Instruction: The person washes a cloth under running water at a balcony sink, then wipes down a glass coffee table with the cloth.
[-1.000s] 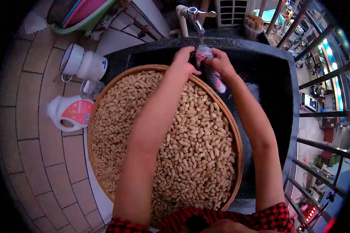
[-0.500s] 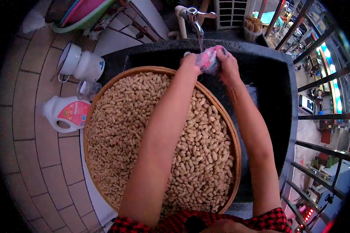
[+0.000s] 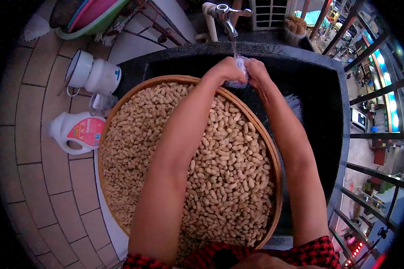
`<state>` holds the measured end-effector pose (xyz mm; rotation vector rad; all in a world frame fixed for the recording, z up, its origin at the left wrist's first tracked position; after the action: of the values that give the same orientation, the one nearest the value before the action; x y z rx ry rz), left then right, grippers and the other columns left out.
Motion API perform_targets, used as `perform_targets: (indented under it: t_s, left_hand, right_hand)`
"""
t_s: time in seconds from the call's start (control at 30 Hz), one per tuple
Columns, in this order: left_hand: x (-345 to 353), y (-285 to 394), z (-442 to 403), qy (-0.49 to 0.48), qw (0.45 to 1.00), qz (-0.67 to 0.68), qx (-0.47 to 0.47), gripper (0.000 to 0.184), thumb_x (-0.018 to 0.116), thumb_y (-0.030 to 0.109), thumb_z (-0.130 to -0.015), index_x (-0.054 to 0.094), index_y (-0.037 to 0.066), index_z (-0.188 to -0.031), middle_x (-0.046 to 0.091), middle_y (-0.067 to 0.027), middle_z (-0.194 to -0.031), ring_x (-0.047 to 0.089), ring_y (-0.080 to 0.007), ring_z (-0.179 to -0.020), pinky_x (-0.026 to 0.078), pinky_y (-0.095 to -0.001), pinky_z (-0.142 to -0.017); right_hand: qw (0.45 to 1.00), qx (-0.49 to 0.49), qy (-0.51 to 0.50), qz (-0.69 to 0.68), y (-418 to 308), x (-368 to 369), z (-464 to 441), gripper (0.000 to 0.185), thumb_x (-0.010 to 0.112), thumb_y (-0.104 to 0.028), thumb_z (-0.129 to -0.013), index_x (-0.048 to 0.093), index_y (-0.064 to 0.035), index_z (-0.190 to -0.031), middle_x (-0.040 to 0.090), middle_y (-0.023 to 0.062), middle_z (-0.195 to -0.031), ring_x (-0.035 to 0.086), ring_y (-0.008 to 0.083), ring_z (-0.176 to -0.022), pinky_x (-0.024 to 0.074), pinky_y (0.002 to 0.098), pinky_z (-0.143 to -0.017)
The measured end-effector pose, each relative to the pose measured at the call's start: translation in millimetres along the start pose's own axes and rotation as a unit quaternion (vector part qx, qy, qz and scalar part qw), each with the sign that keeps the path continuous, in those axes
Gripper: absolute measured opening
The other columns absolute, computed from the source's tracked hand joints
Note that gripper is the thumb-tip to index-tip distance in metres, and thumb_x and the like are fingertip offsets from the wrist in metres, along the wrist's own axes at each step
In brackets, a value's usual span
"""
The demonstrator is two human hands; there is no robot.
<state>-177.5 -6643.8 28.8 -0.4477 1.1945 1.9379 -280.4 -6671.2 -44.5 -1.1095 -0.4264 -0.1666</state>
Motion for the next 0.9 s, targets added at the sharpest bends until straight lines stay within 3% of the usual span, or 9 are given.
perform_targets:
  t_s: [0.13, 0.2, 0.27, 0.33, 0.4, 0.53, 0.6, 0.73, 0.9]
  left_hand:
    - [8.5, 4.3, 1.4, 0.13, 0.961, -0.244, -0.012, 0.052, 0.075, 0.019, -0.058, 0.057, 0.003, -0.104, 0.06, -0.018, -0.103, 0.06, -0.0285, -0.092, 0.048, -0.0351, -0.082]
    - [8.6, 3.2, 1.5, 0.148, 0.961, -0.233, -0.026, 0.052, 0.073, 0.019, -0.06, 0.056, 0.002, -0.105, 0.057, -0.0213, -0.107, 0.057, -0.0324, -0.098, 0.048, -0.0378, -0.085]
    - [0.8, 26.6, 20.1, 0.189, 0.939, -0.277, 0.072, 0.048, 0.073, 0.016, -0.06, 0.056, 0.001, -0.103, 0.058, -0.0208, -0.104, 0.058, -0.031, -0.094, 0.048, -0.0374, -0.081]
    - [-10.2, 0.2, 7.7, 0.118, 0.992, 0.035, 0.014, 0.061, 0.076, 0.01, -0.055, 0.052, -0.003, -0.11, 0.056, -0.0204, -0.108, 0.057, -0.0299, -0.1, 0.047, -0.039, -0.084]
    - [-16.8, -6.1, 16.7, 0.047, 0.931, 0.363, -0.006, 0.06, 0.075, 0.006, -0.052, 0.052, -0.006, -0.106, 0.058, -0.0176, -0.105, 0.058, -0.027, -0.097, 0.049, -0.0367, -0.079]
    - [-13.1, -15.1, 13.5, 0.084, 0.887, 0.452, 0.04, 0.04, 0.076, 0.011, -0.06, 0.061, 0.006, -0.097, 0.063, -0.0074, -0.091, 0.06, -0.0231, -0.085, 0.048, -0.041, -0.072]
    - [-11.8, -21.4, 15.0, 0.187, 0.919, 0.335, -0.087, 0.046, 0.074, 0.01, -0.063, 0.057, 0.008, -0.106, 0.06, -0.0106, -0.101, 0.056, -0.0283, -0.095, 0.043, -0.055, -0.075]
    - [-7.4, 3.9, 29.3, 0.062, 0.893, 0.437, -0.089, 0.052, 0.069, 0.02, -0.069, 0.05, 0.011, -0.116, 0.052, -0.0141, -0.115, 0.047, -0.0326, -0.109, 0.032, -0.0671, -0.082]
    - [4.8, 18.4, 36.7, 0.032, 0.706, 0.694, -0.141, 0.052, 0.04, 0.046, -0.085, 0.042, 0.013, -0.125, 0.037, -0.0152, -0.133, 0.029, -0.0381, -0.124, 0.014, -0.0706, -0.092]
  right_hand:
    - [0.974, 0.0, 0.127, 0.188, 24.2, -5.0, -27.1, 0.024, 0.06, -0.021, -0.078, 0.062, 0.0011, -0.088, 0.061, 0.0106, -0.073, 0.059, 0.0235, -0.062, 0.0448, 0.0378, -0.049]
    - [0.959, -0.127, 0.112, 0.229, 50.5, -17.5, -68.4, 0.029, 0.062, -0.025, -0.078, 0.062, 0.0027, -0.085, 0.06, 0.0109, -0.072, 0.056, 0.022, -0.054, 0.0432, 0.0361, -0.045]
    - [0.985, 0.102, 0.137, 0.018, 30.0, -10.2, -36.5, 0.031, 0.062, -0.028, -0.08, 0.062, 0.0027, -0.083, 0.06, 0.0102, -0.071, 0.054, 0.021, -0.053, 0.0438, 0.0342, -0.048]
    - [0.988, 0.088, 0.115, -0.057, -1.3, 11.1, 4.5, 0.018, 0.055, -0.01, -0.082, 0.057, 0.005, -0.092, 0.06, 0.0131, -0.085, 0.059, 0.0244, -0.073, 0.0497, 0.04, -0.06]
    - [0.979, 0.076, 0.077, -0.173, -11.8, 20.0, 19.0, 0.016, 0.053, -0.009, -0.082, 0.058, 0.0033, -0.091, 0.06, 0.0134, -0.087, 0.059, 0.0258, -0.077, 0.0506, 0.0384, -0.066]
    - [0.986, -0.031, -0.045, -0.156, -36.4, 22.0, 40.8, 0.026, 0.062, -0.009, -0.075, 0.054, 0.0014, -0.098, 0.058, 0.011, -0.089, 0.058, 0.0204, -0.077, 0.049, 0.0345, -0.063]
    - [0.987, -0.065, 0.055, -0.138, -40.2, 15.4, 51.4, 0.029, 0.065, -0.007, -0.073, 0.054, 0.0014, -0.099, 0.058, 0.0108, -0.09, 0.058, 0.0193, -0.079, 0.0484, 0.034, -0.068]
    - [0.974, -0.204, 0.096, 0.002, -52.8, 2.3, 61.6, 0.033, 0.071, -0.011, -0.071, 0.056, 0.0011, -0.097, 0.058, 0.0096, -0.094, 0.058, 0.0188, -0.082, 0.0461, 0.0286, -0.075]
    - [0.836, -0.473, 0.134, 0.244, -72.7, 17.4, 83.3, 0.033, 0.072, -0.02, -0.073, 0.057, -0.0023, -0.096, 0.06, 0.0042, -0.088, 0.054, 0.0119, -0.077, 0.0438, 0.0252, -0.072]
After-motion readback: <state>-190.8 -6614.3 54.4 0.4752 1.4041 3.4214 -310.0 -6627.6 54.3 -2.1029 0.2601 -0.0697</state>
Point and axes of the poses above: each hand's wrist, its own z-axis away from the middle knuckle, its own x-axis out of the palm, y = z × x, the point moved 4 cm from there along -z, towards the middle knuckle
